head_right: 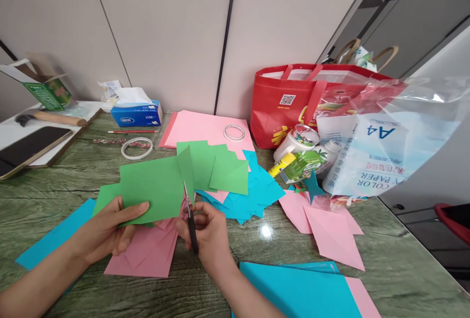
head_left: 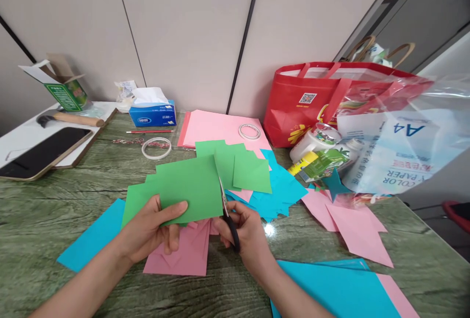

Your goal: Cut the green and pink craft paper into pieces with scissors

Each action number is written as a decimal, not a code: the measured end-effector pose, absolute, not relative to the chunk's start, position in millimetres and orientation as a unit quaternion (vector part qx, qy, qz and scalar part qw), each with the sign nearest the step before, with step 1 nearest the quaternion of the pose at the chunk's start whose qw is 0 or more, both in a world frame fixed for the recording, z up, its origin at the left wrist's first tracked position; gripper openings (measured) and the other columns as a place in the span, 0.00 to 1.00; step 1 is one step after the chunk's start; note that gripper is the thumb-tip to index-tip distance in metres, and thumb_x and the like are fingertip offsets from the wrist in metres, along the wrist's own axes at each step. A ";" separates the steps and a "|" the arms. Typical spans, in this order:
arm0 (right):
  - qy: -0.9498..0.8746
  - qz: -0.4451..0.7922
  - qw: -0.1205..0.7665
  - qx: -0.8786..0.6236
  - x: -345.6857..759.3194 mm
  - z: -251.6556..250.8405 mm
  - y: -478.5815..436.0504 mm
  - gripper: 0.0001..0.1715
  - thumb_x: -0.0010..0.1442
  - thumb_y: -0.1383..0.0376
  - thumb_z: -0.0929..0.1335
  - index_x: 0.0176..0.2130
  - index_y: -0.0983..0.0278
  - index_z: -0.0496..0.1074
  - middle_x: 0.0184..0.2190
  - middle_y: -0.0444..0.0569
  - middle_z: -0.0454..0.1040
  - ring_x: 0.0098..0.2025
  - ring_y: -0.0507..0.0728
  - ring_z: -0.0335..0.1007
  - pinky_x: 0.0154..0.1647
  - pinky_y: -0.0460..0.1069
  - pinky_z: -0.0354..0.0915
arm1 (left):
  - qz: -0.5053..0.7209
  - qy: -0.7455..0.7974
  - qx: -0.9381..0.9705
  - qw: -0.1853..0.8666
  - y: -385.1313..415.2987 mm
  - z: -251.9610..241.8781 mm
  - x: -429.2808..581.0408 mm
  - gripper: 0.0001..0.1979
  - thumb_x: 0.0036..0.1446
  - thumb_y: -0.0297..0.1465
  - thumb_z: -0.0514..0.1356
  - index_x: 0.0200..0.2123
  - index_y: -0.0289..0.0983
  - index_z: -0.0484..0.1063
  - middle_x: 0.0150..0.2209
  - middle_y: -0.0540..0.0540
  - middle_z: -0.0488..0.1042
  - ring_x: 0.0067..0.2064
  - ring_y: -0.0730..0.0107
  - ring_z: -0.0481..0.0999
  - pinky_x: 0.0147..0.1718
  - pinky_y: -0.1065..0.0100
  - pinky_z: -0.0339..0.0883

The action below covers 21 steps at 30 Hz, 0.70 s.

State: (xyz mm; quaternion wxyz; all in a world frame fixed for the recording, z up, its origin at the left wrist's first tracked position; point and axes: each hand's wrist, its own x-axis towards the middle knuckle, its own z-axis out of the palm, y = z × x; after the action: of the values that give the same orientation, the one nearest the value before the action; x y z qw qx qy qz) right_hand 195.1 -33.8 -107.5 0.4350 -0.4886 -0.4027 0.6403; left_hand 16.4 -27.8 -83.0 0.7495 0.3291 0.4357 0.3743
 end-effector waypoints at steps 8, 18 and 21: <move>-0.339 0.603 0.549 -0.469 203.9 -111.4 -26.7 0.15 0.44 0.60 0.73 0.29 0.65 0.66 0.11 0.33 0.59 0.13 0.44 0.51 0.16 0.41 0.53 | 0.384 0.431 0.355 0.735 -26.5 -85.4 13.7 0.10 0.47 0.34 0.64 0.22 0.32 0.76 0.09 0.47 0.71 0.10 0.75 0.67 0.09 0.79 0.61; -0.209 0.608 0.657 -0.394 203.1 -107.7 -24.5 0.19 0.51 0.58 0.69 0.42 0.62 0.64 0.28 0.44 0.74 0.30 0.52 0.69 0.38 0.52 0.67 | 0.352 0.517 0.447 0.639 -24.3 -92.0 23.6 0.18 0.50 0.40 0.59 0.17 0.33 0.72 0.11 0.46 0.72 0.12 0.71 0.69 0.11 0.73 0.63; -0.275 0.591 0.614 -0.445 201.5 -108.2 -26.5 0.21 0.46 0.60 0.72 0.39 0.63 0.66 0.27 0.43 0.74 0.29 0.52 0.70 0.33 0.48 0.66 | 0.338 0.550 0.463 0.608 -25.8 -93.0 27.3 0.21 0.49 0.43 0.58 0.12 0.35 0.66 0.07 0.50 0.67 0.09 0.74 0.65 0.09 0.74 0.57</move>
State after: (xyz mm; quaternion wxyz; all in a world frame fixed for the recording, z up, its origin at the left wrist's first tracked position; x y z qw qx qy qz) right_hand 201.5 -26.5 -108.2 0.6142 -0.4451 -0.2746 0.5909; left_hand 27.3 -25.8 -93.0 0.6077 0.4631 0.5498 0.3376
